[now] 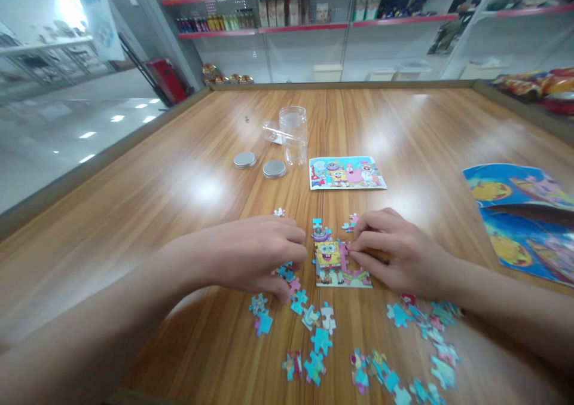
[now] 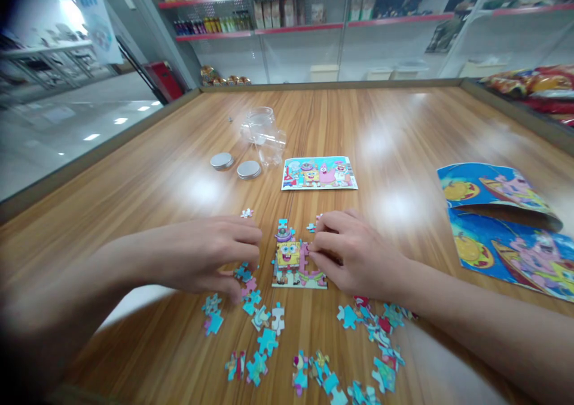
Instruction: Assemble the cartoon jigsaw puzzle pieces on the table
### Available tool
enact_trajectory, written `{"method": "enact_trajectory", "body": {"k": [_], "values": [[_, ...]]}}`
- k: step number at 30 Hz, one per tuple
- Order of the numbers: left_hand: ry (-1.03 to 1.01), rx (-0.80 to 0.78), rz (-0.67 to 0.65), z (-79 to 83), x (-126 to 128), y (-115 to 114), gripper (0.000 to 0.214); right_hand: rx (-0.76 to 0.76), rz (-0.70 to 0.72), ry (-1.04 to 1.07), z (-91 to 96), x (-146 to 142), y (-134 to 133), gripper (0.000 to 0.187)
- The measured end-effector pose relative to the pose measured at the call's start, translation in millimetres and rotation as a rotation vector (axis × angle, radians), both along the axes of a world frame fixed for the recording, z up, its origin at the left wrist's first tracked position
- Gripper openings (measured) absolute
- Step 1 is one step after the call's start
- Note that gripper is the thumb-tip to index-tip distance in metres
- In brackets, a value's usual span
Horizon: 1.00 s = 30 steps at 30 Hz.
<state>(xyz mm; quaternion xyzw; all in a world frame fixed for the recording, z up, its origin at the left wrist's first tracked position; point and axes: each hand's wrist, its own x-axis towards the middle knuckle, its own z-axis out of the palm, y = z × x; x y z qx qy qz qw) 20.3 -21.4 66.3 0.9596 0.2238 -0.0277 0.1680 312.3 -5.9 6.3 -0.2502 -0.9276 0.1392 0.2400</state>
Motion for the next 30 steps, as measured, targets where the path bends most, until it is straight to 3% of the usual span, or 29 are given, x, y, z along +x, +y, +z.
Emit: {"method": "enact_trajectory", "body": {"k": [4,14,24,30], "values": [[0.059,-0.085,0.050,-1.2,4.5,-5.1,0.018,0.002,0.001,0.009,-1.2,0.3,0.1,0.011],[0.142,-0.101,0.100,3.7,10.0,-8.1,0.016,0.036,0.002,0.004,-8.3,4.1,2.2,0.008],[0.132,-0.039,0.128,3.0,9.7,-10.1,0.018,0.037,0.006,0.009,-7.7,3.6,2.2,0.008],[-0.006,0.139,0.088,-11.6,4.7,-10.4,0.015,0.014,-0.008,-0.037,-0.2,-1.7,-0.3,0.017]]}}
